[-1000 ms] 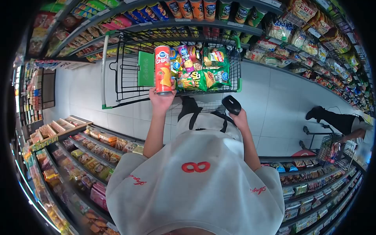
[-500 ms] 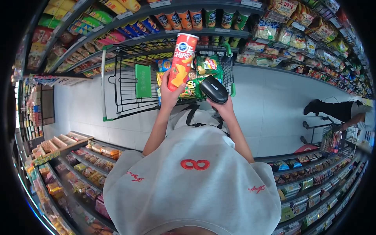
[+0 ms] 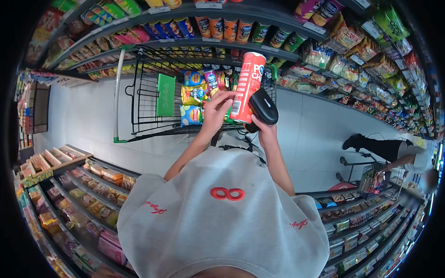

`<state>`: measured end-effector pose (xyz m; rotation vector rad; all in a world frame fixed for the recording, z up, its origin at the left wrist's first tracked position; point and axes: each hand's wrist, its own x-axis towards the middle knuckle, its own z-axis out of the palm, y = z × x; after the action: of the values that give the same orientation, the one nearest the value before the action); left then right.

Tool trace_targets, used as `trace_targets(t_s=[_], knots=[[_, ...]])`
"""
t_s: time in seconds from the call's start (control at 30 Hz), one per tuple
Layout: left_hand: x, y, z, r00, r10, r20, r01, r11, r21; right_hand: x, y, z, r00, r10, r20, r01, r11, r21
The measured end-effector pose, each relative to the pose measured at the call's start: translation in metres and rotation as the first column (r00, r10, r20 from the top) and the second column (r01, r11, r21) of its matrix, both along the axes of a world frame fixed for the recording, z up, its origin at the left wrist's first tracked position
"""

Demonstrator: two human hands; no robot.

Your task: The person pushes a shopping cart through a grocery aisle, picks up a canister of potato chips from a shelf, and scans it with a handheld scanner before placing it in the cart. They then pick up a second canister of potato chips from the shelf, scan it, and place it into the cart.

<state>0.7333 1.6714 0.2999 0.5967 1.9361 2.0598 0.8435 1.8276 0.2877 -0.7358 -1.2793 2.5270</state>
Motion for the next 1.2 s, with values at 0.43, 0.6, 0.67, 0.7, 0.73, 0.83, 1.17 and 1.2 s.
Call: trace_targets(t_s=[0.43, 0.6, 0.67, 0.7, 0.73, 0.83, 1.17, 1.2], knots=[[-0.026, -0.056, -0.036, 0.551, -0.508, 0.662, -0.067, 0.764, 0.642, -0.045, -0.039, 0.02, 0.91, 0.403, 0.101, -0.414, 0.899, 0.143], [-0.038, -0.067, -0.028, 0.708, -0.338, 0.62, -0.107, 0.817, 0.567, -0.048, -0.045, 0.023, 0.757, 0.58, 0.301, -0.653, 0.693, 0.307], [-0.044, -0.079, -0.028, 0.698, -0.326, 0.638, -0.142, 0.81, 0.57, -0.046, -0.054, 0.017, 0.783, 0.587, 0.207, -0.602, 0.628, 0.493], [-0.046, -0.085, -0.028, 0.7, -0.323, 0.637, -0.131, 0.819, 0.559, -0.044, -0.056, 0.013, 0.765, 0.607, 0.214, -0.621, 0.608, 0.495], [-0.049, -0.09, -0.028, 0.704, -0.318, 0.636, -0.12, 0.828, 0.547, -0.044, -0.058, 0.009, 0.747, 0.628, 0.22, -0.64, 0.587, 0.497], [-0.056, -0.106, -0.034, 0.684, -0.311, 0.66, -0.089, 0.862, 0.499, -0.049, -0.067, 0.015, 0.726, 0.655, 0.211, -0.634, 0.517, 0.575], [-0.089, -0.144, -0.045, 0.688, -0.227, 0.69, -0.025, 0.942, 0.335, -0.069, -0.079, 0.016, 0.675, 0.663, 0.322, -0.628, 0.287, 0.724], [-0.095, -0.149, -0.05, 0.666, -0.222, 0.712, -0.049, 0.94, 0.338, -0.071, -0.081, 0.02, 0.677, 0.659, 0.328, -0.635, 0.298, 0.713]])
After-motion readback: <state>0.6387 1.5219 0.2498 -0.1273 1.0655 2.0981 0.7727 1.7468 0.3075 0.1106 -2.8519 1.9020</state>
